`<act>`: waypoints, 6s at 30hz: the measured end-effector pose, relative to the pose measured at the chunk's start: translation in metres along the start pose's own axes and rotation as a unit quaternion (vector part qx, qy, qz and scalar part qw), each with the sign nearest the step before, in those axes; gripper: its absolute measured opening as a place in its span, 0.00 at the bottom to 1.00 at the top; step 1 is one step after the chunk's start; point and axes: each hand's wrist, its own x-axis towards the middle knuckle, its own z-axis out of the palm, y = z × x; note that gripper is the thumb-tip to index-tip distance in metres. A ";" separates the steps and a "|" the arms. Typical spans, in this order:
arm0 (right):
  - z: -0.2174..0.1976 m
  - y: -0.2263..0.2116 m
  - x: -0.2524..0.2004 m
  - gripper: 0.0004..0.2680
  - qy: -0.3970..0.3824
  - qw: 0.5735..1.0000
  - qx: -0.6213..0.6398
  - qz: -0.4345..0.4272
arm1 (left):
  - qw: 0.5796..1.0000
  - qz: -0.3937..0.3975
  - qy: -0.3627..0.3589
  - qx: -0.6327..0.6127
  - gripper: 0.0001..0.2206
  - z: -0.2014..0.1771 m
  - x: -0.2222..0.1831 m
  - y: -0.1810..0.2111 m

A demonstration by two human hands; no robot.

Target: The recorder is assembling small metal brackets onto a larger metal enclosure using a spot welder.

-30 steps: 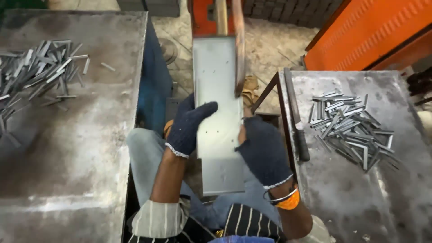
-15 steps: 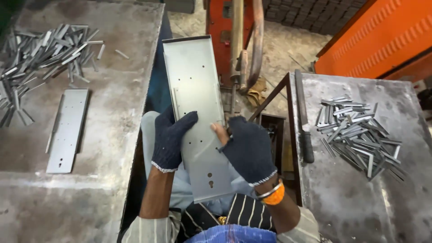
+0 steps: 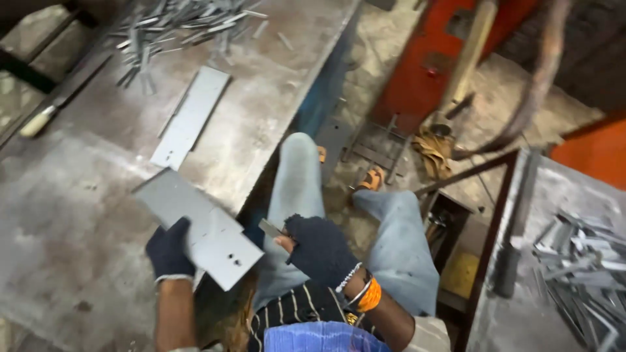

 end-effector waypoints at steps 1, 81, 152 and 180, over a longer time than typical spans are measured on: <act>0.005 0.002 0.003 0.11 -0.005 1.000 0.001 -0.009 | 1.000 0.002 0.010 -0.002 0.14 -0.043 0.017 -0.027; -0.035 0.329 -0.295 0.18 0.546 0.663 -0.157 0.487 | 0.691 -0.264 -0.673 0.007 0.20 0.344 -0.279 0.053; -0.132 0.044 -0.170 0.20 0.438 0.864 -0.136 0.206 | 0.799 -0.008 -0.601 0.017 0.19 0.286 -0.290 0.153; -0.171 0.050 -0.074 0.08 0.400 0.893 -0.122 0.169 | 0.819 -0.044 -0.572 -0.036 0.17 0.317 -0.219 0.190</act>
